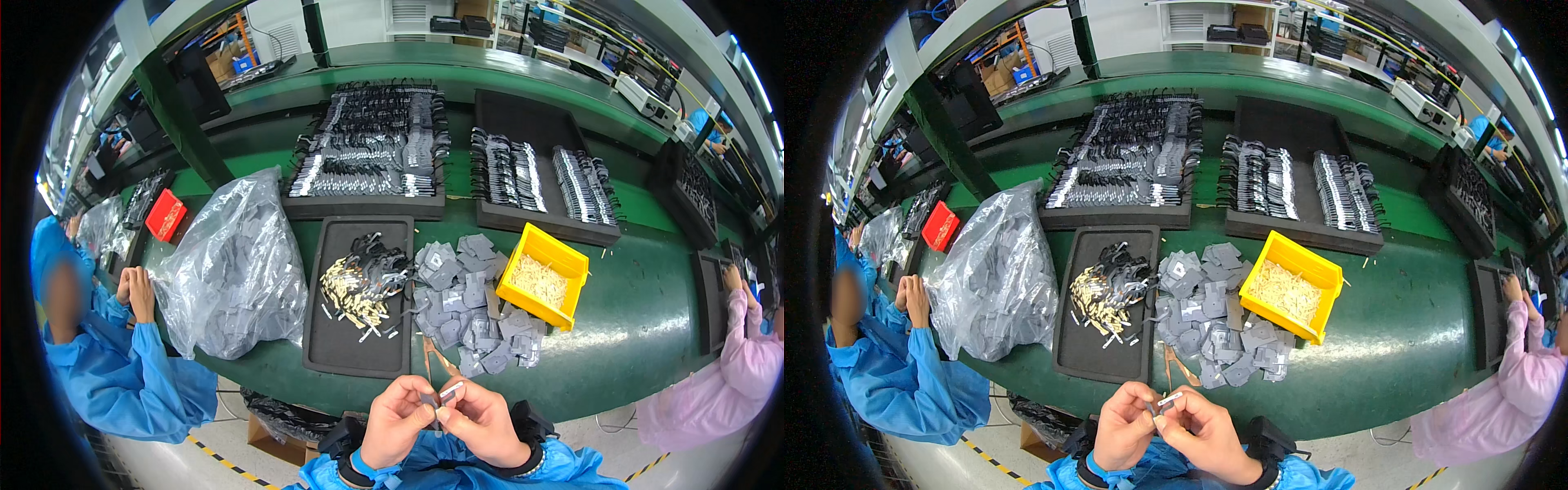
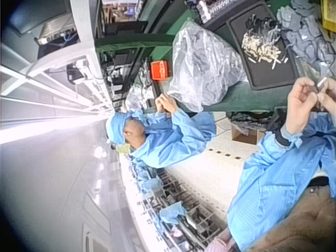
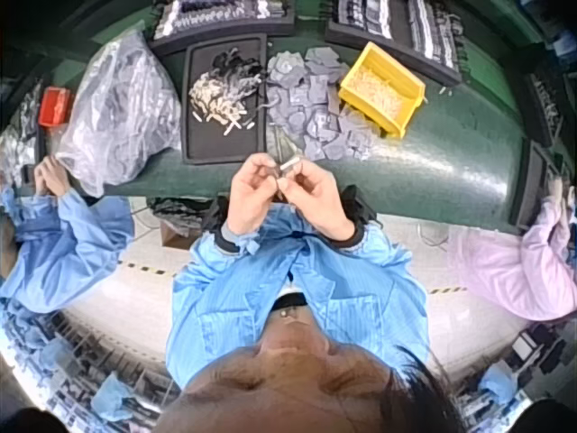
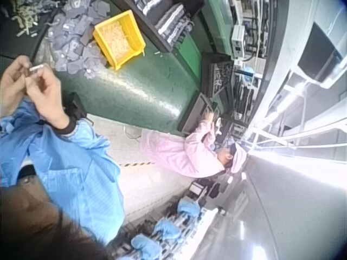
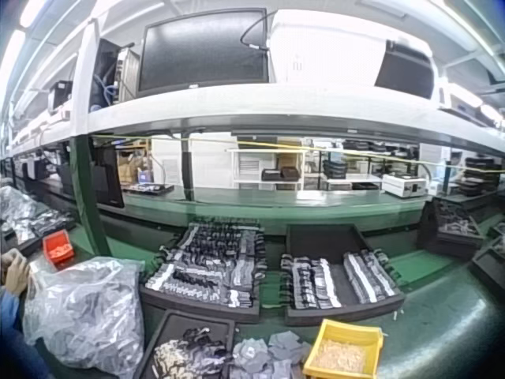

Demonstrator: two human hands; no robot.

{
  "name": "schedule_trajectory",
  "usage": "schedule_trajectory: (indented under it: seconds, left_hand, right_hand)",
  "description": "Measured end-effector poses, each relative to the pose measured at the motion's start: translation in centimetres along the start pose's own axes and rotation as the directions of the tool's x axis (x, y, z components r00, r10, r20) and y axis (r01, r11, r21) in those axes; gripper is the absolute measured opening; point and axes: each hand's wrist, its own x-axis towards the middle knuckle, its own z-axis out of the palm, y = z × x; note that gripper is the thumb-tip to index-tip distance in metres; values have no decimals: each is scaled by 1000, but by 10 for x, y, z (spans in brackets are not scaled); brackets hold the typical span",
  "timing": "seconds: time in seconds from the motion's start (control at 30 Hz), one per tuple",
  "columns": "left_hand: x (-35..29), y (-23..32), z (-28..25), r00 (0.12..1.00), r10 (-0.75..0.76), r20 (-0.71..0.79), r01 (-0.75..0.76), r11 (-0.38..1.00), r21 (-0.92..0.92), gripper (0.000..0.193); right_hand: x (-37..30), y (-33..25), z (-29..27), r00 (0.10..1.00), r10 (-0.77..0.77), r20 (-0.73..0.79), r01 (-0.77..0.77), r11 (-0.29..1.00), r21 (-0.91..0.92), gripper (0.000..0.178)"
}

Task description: Assembling small gray plastic components and inserting yellow pins into them at a manufacturing workstation.

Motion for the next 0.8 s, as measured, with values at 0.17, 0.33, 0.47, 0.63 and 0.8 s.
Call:
schedule_trajectory:
  seconds: [0.17,0.33,0.47,0.63,0.8]
  left_hand:
    - [1,-1,-2,1000,6,-6,-6,1000,30,22]
    - [3,-2,-2,1000,18,22,-19,998,67,23]
    - [10,0,-1,998,-66,3,66,982,-176,25]
    - [12,4,0,990,-134,-32,124,968,-217,28]
    - [10,7,0,990,-137,-24,129,967,-218,26]
  right_hand:
    - [1,1,-3,999,34,13,-34,999,8,6]
    - [3,-3,-3,1000,5,9,-4,999,-51,3]
    - [9,-8,-9,995,99,0,-99,994,-45,5]
    - [14,-5,-13,1000,13,12,-12,990,-137,8]
    - [17,-9,-17,978,-201,49,201,869,-452,11]
